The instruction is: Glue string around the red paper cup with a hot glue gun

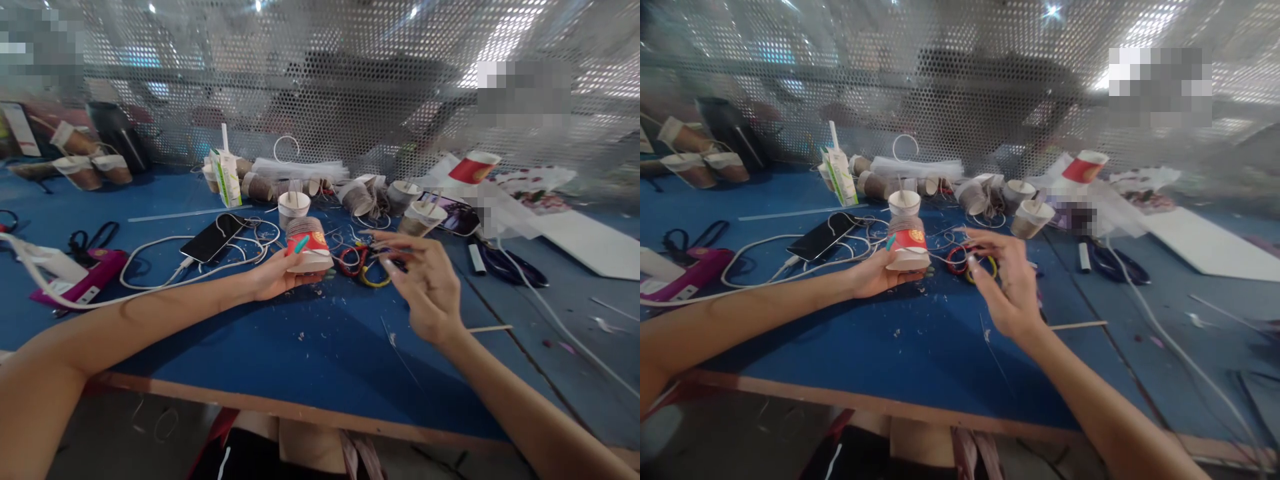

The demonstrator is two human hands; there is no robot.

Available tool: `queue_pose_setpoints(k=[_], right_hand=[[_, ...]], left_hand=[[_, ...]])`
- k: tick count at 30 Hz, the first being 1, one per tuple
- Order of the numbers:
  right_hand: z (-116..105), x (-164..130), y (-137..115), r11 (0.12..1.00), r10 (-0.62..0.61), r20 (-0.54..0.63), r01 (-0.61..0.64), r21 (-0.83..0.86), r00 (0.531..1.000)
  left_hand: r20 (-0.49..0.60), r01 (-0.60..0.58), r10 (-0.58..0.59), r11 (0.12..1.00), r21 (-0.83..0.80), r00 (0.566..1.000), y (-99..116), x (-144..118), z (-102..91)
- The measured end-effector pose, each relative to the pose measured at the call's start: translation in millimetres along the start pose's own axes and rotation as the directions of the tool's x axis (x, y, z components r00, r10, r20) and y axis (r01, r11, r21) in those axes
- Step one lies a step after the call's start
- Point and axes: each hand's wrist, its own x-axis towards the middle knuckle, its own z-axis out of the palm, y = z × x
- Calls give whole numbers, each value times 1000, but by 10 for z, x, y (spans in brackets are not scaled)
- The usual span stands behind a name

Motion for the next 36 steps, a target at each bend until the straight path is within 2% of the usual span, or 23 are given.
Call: queue_pose_setpoints(k=[1, 3, 5, 7, 10, 15, 19, 21, 24, 26, 28, 30, 32, 34, 36], right_hand=[[42, -44, -35, 978, 6, 53, -17, 207, 999], [111, -118, -101, 853, 59, 220, -163, 495, 974], [156, -165, -142, 735, 122, 370, -334, 590, 921], [180, -183, -148, 672, 164, 440, -427, 605, 883], [193, -170, -119, 617, 186, 467, -473, 629, 864], [186, -106, -114, 520, 246, 463, -519, 678, 851], [174, -58, -76, 454, 351, 435, -557, 695, 829], [161, -38, 7, 460, 438, 382, -568, 683, 814], [123, -12, 183, 545, 553, 230, -556, 628, 801], [95, 2, 265, 604, 567, 137, -524, 600, 812], [77, 11, 260, 636, 540, 94, -479, 605, 836], [79, 9, 162, 623, 490, 142, -459, 633, 860], [101, -10, 11, 557, 425, 285, -496, 665, 859], [133, -39, -133, 470, 358, 429, -557, 685, 829], [163, -66, -226, 415, 315, 522, -610, 675, 792]], left_hand=[[-2, 2, -2, 1000, 1, 1000, -5, 4, -10], [9, 1, -1, 1000, 10, 1000, -12, 6, -25], [31, -6, 5, 1000, 27, 999, -12, 0, -28], [52, 2, -4, 999, 43, 999, -5, -10, -20], [75, 32, -37, 998, 60, 996, 11, -29, 1], [173, 60, -67, 997, 49, 983, 31, -59, 22], [230, 94, -100, 995, 38, 968, 41, -75, 27], [238, 100, -105, 995, 29, 966, 53, -82, 30], [255, 140, -136, 990, 3, 957, 77, -88, 26], [268, 187, -174, 982, -23, 948, 88, -87, 18], [275, 225, -206, 974, -38, 939, 92, -85, 11], [283, 239, -221, 970, -32, 933, 90, -84, 12], [297, 239, -224, 971, -16, 928, 86, -88, 21], [314, 236, -227, 972, 9, 922, 83, -97, 33], [325, 235, -237, 971, 45, 916, 80, -105, 41]])
